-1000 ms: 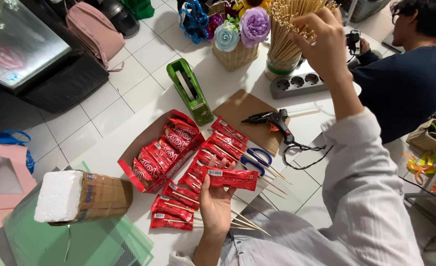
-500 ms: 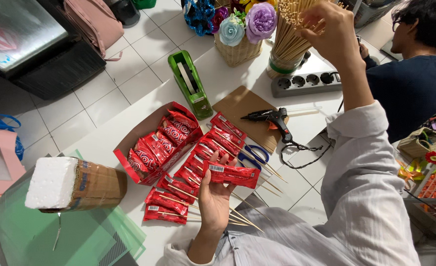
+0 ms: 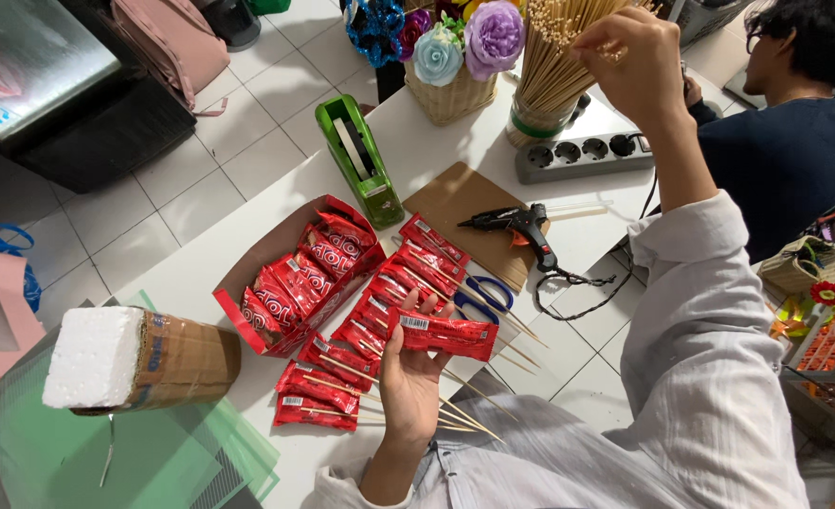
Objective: The person repeatedly picks red-wrapped candies and wooden skewers, applies hot glue to the candy wrappers, and inserts the skewers to create candy sticks. The finished items are placed on the table in a growing pile.
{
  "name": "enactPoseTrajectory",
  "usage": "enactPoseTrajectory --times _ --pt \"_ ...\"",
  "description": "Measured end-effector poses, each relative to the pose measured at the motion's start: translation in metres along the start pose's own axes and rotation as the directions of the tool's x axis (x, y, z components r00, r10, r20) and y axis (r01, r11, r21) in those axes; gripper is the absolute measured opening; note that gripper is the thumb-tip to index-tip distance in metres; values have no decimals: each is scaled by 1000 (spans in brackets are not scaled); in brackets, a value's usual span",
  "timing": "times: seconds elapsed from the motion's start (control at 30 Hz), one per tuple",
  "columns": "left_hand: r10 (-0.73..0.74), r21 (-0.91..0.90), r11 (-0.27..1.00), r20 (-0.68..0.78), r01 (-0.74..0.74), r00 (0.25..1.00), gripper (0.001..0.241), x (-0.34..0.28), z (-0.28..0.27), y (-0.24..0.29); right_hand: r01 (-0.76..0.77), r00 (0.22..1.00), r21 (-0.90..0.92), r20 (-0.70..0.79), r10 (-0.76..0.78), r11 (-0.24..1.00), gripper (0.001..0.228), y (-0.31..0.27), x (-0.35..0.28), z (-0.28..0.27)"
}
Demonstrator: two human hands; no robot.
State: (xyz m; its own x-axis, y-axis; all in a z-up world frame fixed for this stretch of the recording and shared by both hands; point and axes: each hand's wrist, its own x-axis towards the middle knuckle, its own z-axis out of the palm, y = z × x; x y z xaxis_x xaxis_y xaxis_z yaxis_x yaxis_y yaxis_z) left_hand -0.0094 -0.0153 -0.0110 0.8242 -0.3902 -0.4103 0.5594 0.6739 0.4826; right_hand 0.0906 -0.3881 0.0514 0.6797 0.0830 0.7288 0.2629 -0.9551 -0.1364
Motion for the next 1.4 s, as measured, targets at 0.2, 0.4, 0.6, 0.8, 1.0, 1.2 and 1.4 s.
enactPoseTrajectory --times 0.2,0.4,0.6,0.8,1.0,1.2,1.4 --pt "0 -13 1000 6 0 1000 50 2 -3 -1 40 998 56 -57 -37 998 13 1 9 -9" --pt "0 -15 1000 23 1 1000 51 2 -2 1 -21 982 -212 -187 -20 977 12 16 7 -7" --pt "12 -24 1000 40 -11 999 50 1 -5 1 -7 988 -183 -155 -22 983 28 5 14 -11" --pt "-3 -29 1000 21 3 1000 51 1 -4 3 16 1000 -211 24 -11 977 41 9 8 -7" --pt "-3 -37 999 11 3 1000 51 -2 -4 5 -59 980 -229 170 99 972 35 -3 -6 -21" --pt "0 -47 999 8 0 1000 51 -4 -1 5 10 986 -353 159 50 936 14 10 -18 -13" --pt "5 -26 1000 19 -5 1000 51 -4 -2 7 -12 994 -217 106 36 976 10 18 -17 -18"
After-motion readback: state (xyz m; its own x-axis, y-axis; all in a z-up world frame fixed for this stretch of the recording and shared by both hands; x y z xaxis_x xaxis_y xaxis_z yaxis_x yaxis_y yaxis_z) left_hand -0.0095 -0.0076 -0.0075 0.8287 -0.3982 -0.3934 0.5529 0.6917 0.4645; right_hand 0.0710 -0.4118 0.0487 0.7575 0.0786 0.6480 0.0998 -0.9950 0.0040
